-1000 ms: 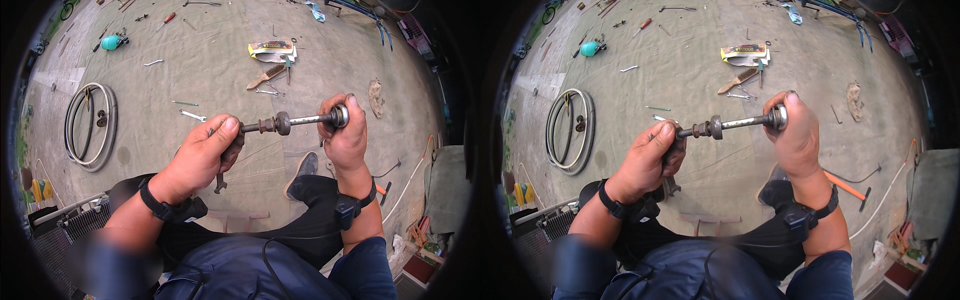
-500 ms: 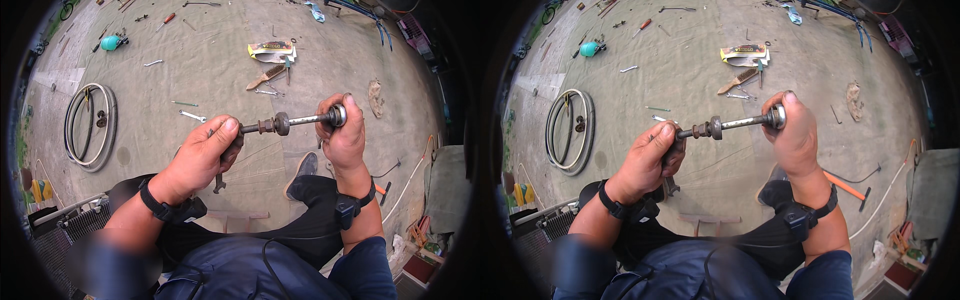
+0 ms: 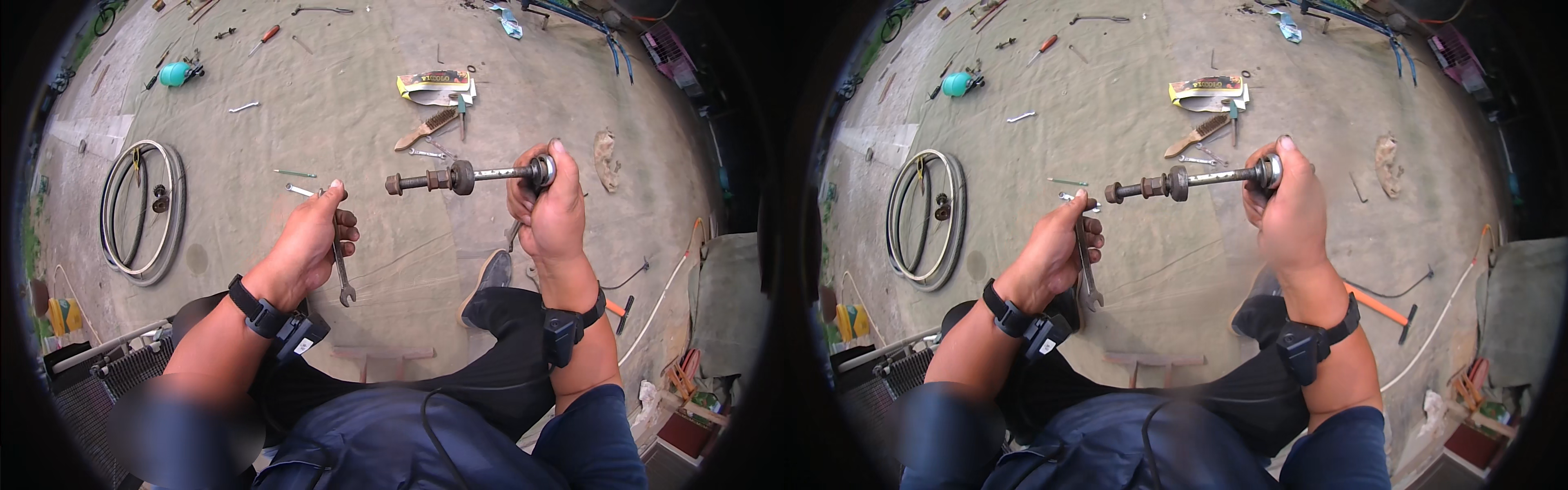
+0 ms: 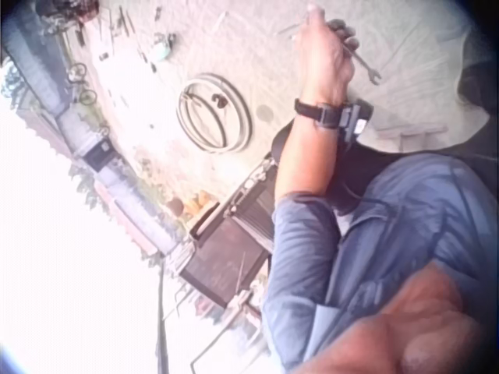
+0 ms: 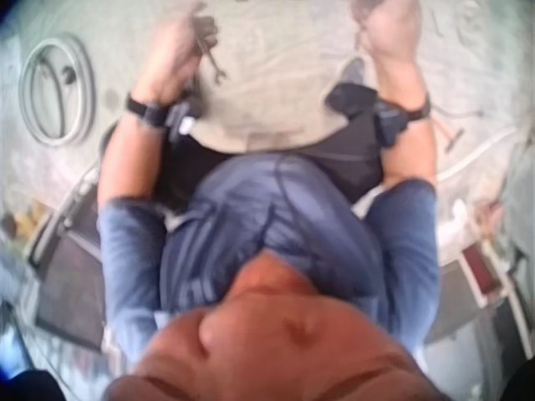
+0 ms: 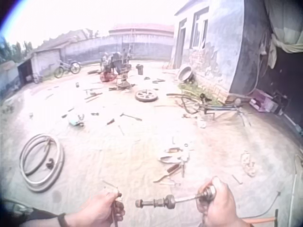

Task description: The person assembles a mechanical component by threading a nut onto a threaded rod and tightening it with a wrench. They repeatedly adjust the nut and rod, using the wrench to secure the assembly.

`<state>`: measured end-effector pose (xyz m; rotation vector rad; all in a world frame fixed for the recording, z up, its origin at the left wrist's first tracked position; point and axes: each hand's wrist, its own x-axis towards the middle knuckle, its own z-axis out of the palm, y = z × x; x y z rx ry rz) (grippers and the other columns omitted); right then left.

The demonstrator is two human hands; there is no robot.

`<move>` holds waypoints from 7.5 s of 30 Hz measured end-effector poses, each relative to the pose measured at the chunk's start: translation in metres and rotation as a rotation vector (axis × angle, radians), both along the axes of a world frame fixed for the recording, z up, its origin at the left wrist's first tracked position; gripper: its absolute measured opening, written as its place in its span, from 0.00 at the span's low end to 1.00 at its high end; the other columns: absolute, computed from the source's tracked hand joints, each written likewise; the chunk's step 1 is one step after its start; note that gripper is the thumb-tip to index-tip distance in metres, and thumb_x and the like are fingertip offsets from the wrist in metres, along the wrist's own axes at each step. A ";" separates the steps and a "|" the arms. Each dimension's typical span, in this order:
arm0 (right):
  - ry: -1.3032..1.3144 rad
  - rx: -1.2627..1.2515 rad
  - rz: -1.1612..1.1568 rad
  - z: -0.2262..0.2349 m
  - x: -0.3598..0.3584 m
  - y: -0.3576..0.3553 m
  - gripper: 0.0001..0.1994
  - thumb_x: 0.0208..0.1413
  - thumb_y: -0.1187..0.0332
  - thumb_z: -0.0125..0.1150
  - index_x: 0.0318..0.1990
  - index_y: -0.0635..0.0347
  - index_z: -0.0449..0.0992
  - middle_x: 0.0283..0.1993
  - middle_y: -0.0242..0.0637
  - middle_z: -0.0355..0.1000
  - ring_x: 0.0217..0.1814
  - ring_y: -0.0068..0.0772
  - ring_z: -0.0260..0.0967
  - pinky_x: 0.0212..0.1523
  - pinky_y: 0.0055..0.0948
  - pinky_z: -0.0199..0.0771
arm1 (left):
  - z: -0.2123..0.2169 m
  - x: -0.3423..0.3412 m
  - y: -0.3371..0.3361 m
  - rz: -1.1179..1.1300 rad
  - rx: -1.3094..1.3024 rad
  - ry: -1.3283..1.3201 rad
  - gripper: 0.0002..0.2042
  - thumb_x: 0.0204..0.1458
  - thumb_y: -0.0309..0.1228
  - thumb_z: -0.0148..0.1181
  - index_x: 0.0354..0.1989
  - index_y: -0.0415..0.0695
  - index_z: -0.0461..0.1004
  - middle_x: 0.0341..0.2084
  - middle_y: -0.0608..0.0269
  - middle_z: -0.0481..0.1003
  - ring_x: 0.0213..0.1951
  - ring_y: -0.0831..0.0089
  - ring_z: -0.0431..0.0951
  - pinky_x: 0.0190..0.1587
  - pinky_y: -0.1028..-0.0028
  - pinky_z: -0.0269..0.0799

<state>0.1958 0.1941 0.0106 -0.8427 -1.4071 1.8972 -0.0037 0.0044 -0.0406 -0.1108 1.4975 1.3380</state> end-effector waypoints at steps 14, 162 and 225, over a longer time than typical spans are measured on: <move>-0.080 0.082 -0.091 0.003 0.006 0.007 0.24 0.70 0.49 0.40 0.30 0.59 0.70 0.17 0.27 0.58 0.17 0.17 0.50 0.19 0.23 0.47 | 0.010 0.022 -0.003 -0.207 0.175 0.013 0.13 0.69 0.34 0.50 0.53 0.38 0.72 0.35 0.65 0.72 0.36 0.74 0.72 0.38 0.72 0.69; 0.051 -0.124 -0.003 0.000 0.000 0.001 0.24 0.72 0.48 0.38 0.32 0.57 0.68 0.14 0.26 0.51 0.13 0.19 0.42 0.14 0.24 0.44 | 0.048 0.001 -0.020 -0.686 0.300 0.403 0.12 0.70 0.36 0.52 0.39 0.39 0.70 0.26 0.65 0.76 0.30 0.79 0.77 0.31 0.74 0.74; -0.115 0.761 0.049 0.012 0.014 -0.010 0.22 0.66 0.56 0.41 0.30 0.66 0.74 0.22 0.33 0.64 0.27 0.23 0.58 0.29 0.26 0.57 | 0.040 0.014 -0.015 -0.409 0.492 -0.426 0.20 0.71 0.45 0.46 0.51 0.37 0.71 0.24 0.59 0.74 0.21 0.68 0.78 0.19 0.78 0.67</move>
